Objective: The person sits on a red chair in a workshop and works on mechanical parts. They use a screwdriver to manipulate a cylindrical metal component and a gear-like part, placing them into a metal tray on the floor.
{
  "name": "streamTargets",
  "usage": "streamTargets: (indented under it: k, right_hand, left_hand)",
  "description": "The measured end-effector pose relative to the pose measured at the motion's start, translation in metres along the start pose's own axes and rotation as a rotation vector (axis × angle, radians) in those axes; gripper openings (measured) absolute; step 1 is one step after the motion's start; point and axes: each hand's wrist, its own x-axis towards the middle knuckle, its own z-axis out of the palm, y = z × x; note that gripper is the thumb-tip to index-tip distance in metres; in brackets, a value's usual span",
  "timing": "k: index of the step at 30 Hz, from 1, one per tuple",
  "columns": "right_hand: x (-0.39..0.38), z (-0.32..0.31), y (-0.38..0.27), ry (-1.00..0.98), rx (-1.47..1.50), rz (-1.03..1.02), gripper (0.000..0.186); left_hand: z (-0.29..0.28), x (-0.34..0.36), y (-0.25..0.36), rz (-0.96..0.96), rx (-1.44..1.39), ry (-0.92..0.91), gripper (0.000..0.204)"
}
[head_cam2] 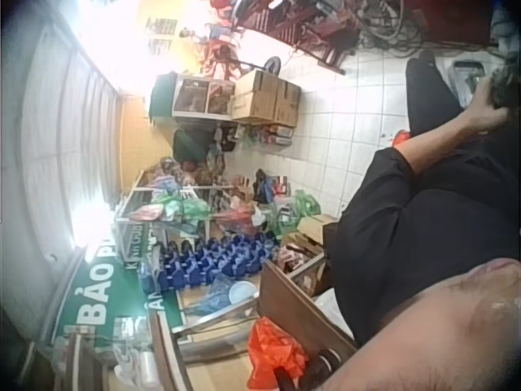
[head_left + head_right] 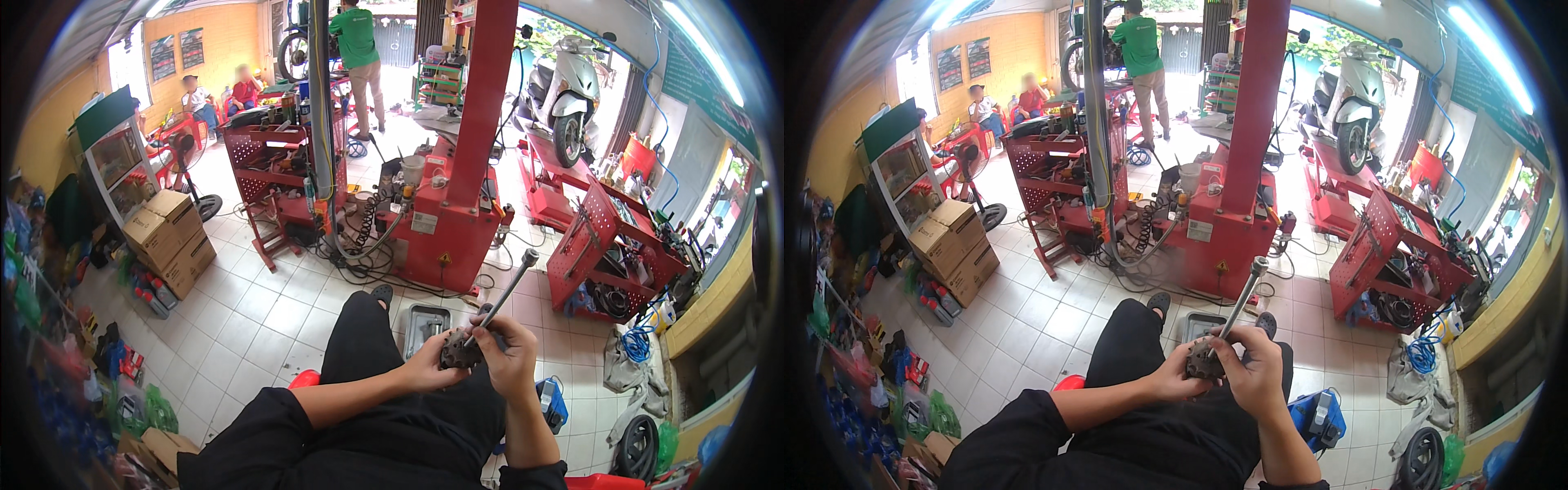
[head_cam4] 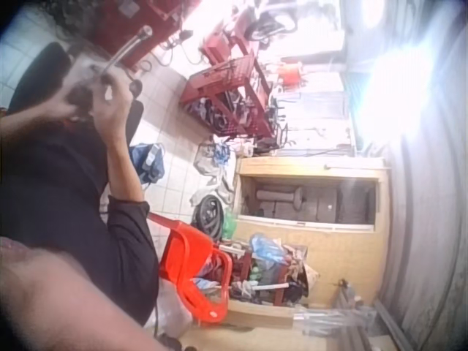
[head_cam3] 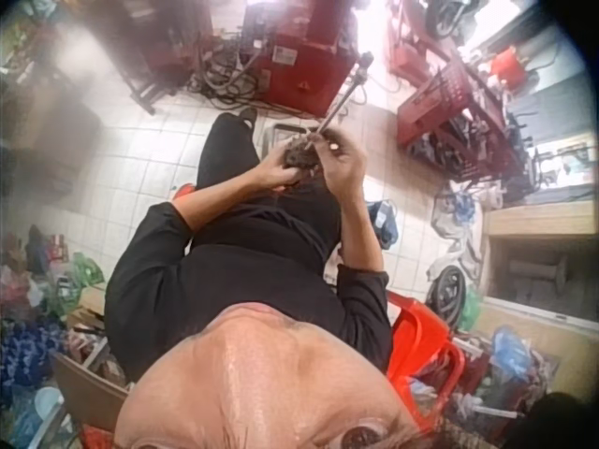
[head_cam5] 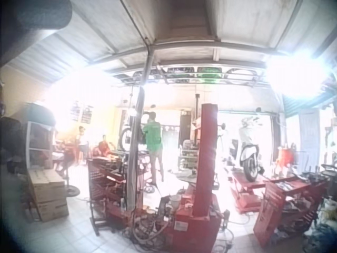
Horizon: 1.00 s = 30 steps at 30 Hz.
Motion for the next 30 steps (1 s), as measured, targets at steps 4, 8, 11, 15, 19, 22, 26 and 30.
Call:
streamTargets:
  k: [4, 8, 11, 15, 19, 22, 26, 30]
  right_hand:
    - [0.004, -0.004, -0.007, -0.055, 0.019, 0.051, 0.016]
    - [0.004, -0.004, 0.002, -0.037, -0.108, -0.059, 0.016]
    - [0.002, -0.005, 0.008, -0.015, -0.162, -0.020, 0.016]
    - [0.003, -0.001, 0.004, -0.009, -0.047, 0.039, 0.015]
    - [0.004, -0.002, -0.002, -0.040, -0.045, -0.003, 0.014]
    - [0.003, -0.002, 0.004, -0.024, -0.054, 0.025, 0.016]
    - [0.004, -0.004, 0.001, -0.089, 0.077, 0.096, 0.019]
    - [0.007, -0.004, -0.004, -0.082, 0.115, 0.043, 0.035]
  left_hand:
    - [0.001, 0.001, -0.008, 0.044, -0.007, 0.010, 0.037]
    - [-0.006, 0.003, -0.015, 0.078, 0.044, -0.023, 0.038]
    - [-0.005, 0.004, -0.009, 0.039, 0.018, -0.023, 0.036]
    - [-0.005, 0.004, -0.010, 0.041, 0.035, 0.013, 0.036]
    - [-0.006, 0.005, -0.011, 0.068, 0.050, -0.001, 0.039]
    - [-0.005, 0.005, -0.011, 0.054, 0.046, -0.011, 0.041]
    - [-0.003, 0.005, -0.008, 0.048, 0.045, -0.014, 0.040]
    - [-0.001, 0.005, -0.006, 0.070, 0.055, 0.002, 0.034]
